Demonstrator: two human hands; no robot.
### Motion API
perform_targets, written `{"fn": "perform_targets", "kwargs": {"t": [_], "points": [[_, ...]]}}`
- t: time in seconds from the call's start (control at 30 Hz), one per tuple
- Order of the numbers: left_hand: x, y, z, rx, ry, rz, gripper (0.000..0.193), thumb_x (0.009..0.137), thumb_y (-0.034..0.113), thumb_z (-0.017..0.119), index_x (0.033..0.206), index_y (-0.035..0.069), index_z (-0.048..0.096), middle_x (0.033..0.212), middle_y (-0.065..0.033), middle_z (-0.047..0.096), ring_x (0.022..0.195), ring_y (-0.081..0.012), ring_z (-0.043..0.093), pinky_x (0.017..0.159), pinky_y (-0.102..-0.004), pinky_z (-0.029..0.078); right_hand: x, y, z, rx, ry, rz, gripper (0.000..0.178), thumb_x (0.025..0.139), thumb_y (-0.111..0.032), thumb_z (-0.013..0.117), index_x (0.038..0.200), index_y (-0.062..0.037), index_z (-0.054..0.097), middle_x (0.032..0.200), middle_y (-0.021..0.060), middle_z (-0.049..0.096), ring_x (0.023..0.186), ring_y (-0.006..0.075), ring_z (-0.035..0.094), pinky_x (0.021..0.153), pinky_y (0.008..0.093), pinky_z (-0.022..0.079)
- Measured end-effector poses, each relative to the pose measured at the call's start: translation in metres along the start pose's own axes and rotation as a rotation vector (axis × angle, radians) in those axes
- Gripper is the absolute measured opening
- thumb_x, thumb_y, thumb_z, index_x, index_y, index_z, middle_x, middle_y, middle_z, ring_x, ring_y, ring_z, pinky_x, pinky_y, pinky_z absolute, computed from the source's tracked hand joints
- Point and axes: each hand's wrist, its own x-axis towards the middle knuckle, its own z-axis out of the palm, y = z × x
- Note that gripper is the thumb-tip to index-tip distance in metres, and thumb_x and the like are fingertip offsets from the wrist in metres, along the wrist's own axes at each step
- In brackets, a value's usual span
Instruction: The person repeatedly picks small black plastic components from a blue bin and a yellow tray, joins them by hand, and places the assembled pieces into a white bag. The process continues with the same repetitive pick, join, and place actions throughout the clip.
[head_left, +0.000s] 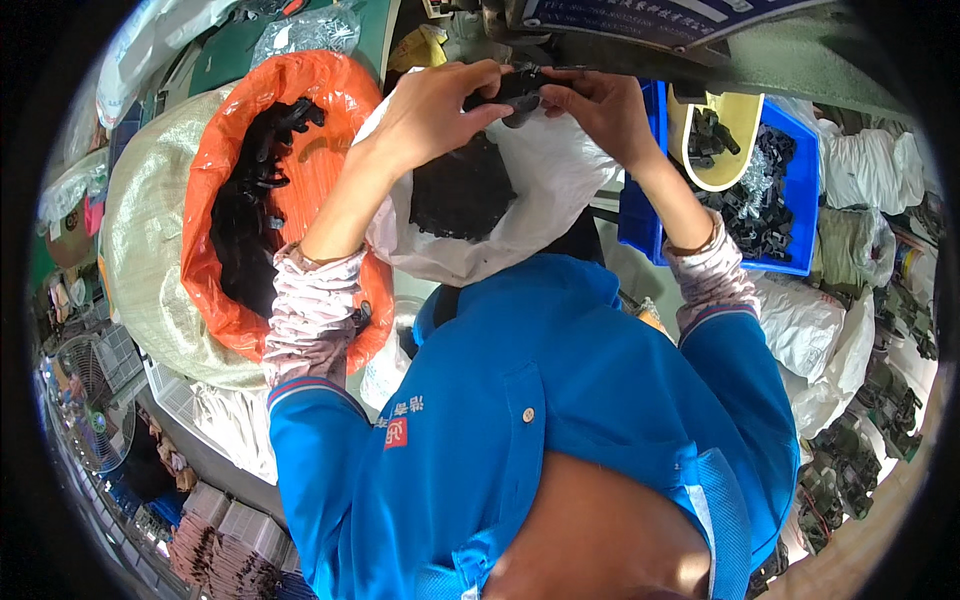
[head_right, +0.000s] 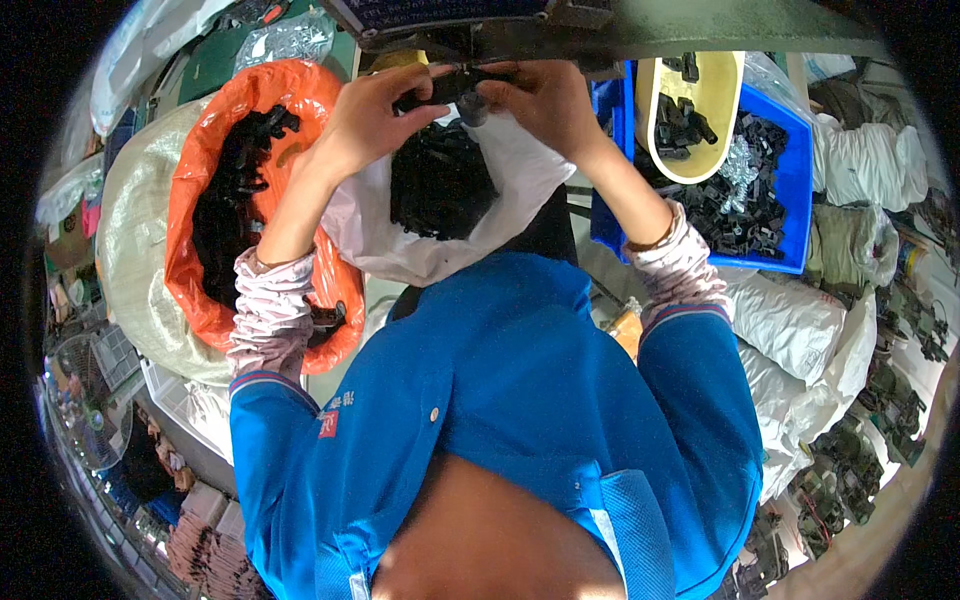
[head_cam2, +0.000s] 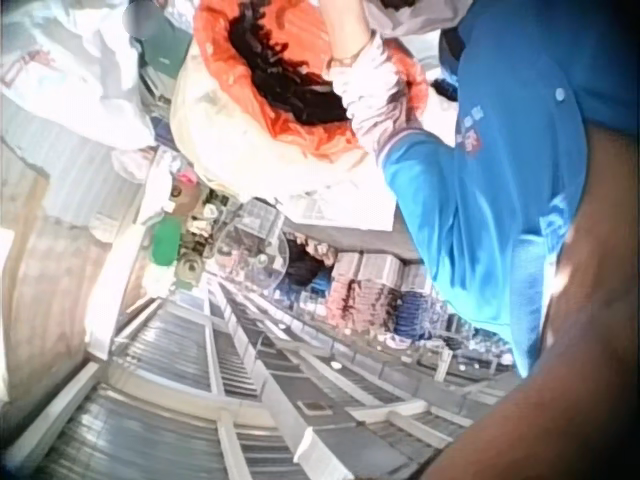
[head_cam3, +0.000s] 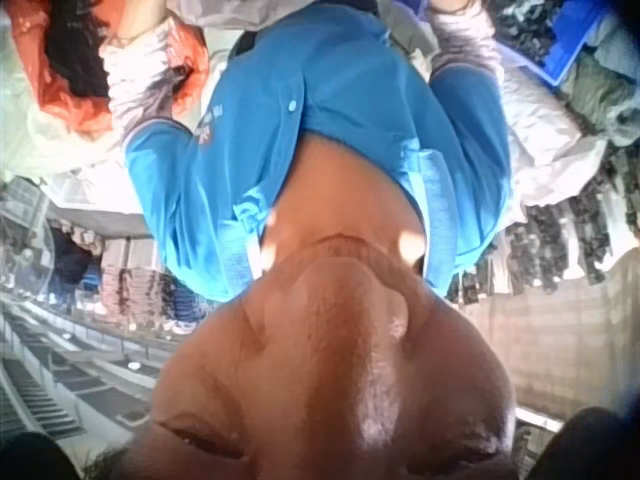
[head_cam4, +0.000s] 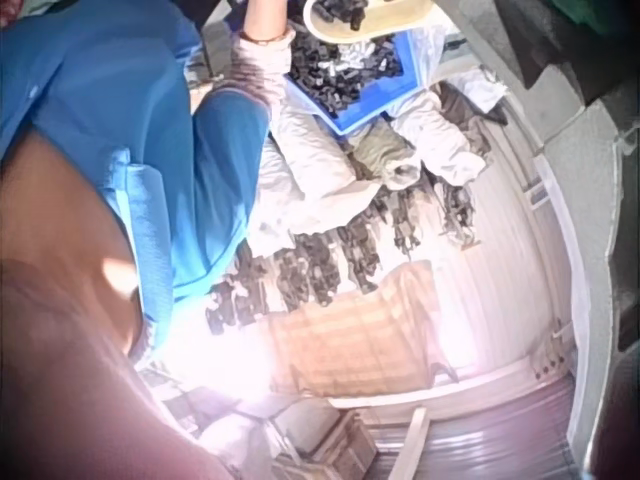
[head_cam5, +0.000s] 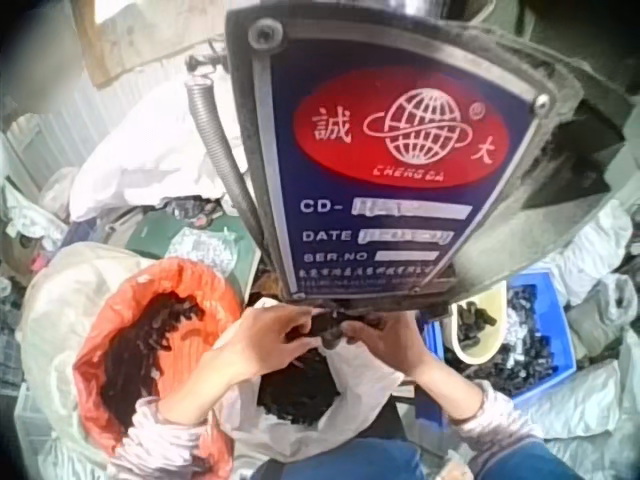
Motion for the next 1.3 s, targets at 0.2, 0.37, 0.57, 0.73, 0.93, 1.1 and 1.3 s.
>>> {"fn": "perform_targets", "kwargs": {"t": [0.2,0.37,0.57,0.73,0.93,1.1,1.3], "points": [[-0.016,-0.003,0.0,-0.153,0.056,-0.059,0.023,0.082,0.025,0.075,0.095,0.007,0.067,0.078,-0.0114,0.066,0.066,-0.0309,0.061,0.061,-0.0359,0.048,0.038,0.093,-0.037,-0.894,-0.18,-0.207,0.035,0.096,-0.019,0.058,0.129,-0.0085,0.058,0.126,0.0108,0.06,0.112,0.0201,0.059,0.09,0.0356,0.048],[-0.012,0.0,-0.008,-0.09,0.049,-0.063,0.022,0.082,0.022,0.075,0.094,0.006,0.067,0.081,-0.0125,0.067,0.069,-0.0301,0.063,0.063,-0.0355,0.049,0.071,0.117,-0.026,-0.651,-0.039,-0.173,0.03,0.093,-0.018,0.059,0.121,-0.0081,0.059,0.118,0.0116,0.06,0.105,0.0221,0.06,0.086,0.0369,0.048],[-0.015,0.012,-0.005,-0.077,0.133,-0.06,0.02,0.081,0.021,0.073,0.093,0.006,0.066,0.081,-0.0142,0.066,0.074,-0.0362,0.062,0.064,-0.04,0.049,0.08,0.126,-0.025,-0.65,-0.027,-0.153,0.024,0.089,-0.017,0.061,0.111,-0.0075,0.06,0.108,0.0126,0.061,0.098,0.0245,0.06,0.081,0.0385,0.049],[-0.017,0.012,-0.003,-0.056,0.123,-0.106,0.02,0.08,0.021,0.073,0.093,0.008,0.067,0.076,-0.0148,0.065,0.07,-0.0356,0.062,0.062,-0.0398,0.048,0.089,0.134,-0.017,-0.654,-0.001,-0.169,0.02,0.086,-0.016,0.062,0.103,-0.007,0.06,0.1,0.0134,0.061,0.091,0.0264,0.061,0.076,0.0397,0.049],[-0.013,0.012,0.0,-0.027,0.118,-0.128,0.019,0.08,0.024,0.074,0.088,0.009,0.069,0.069,-0.0141,0.064,0.068,-0.0332,0.064,0.062,-0.039,0.05,0.106,0.153,-0.01,-0.677,0.058,-0.207,0.014,0.082,-0.015,0.063,0.093,-0.0064,0.061,0.091,0.0144,0.061,0.084,0.0288,0.062,0.071,0.0413,0.049],[-0.011,0.01,-0.002,-0.016,0.045,-0.178,0.018,0.081,0.02,0.075,0.094,0.007,0.071,0.081,-0.0134,0.07,0.072,-0.031,0.068,0.068,-0.0355,0.053,0.119,0.168,-0.003,-0.672,0.116,-0.241,0.011,0.079,-0.014,0.065,0.085,-0.006,0.062,0.083,0.0152,0.062,0.077,0.0308,0.063,0.066,0.0426,0.049],[-0.014,0.008,-0.008,-0.022,0.02,-0.177,0.018,0.083,0.018,0.076,0.094,0.005,0.07,0.077,-0.0084,0.07,0.064,-0.0131,0.06,0.063,-0.0278,0.05,0.115,0.185,-0.002,-0.671,0.194,-0.27,0.008,0.076,-0.013,0.066,0.076,-0.0054,0.063,0.073,0.0162,0.062,0.07,0.0332,0.063,0.061,0.0441,0.049]]}}
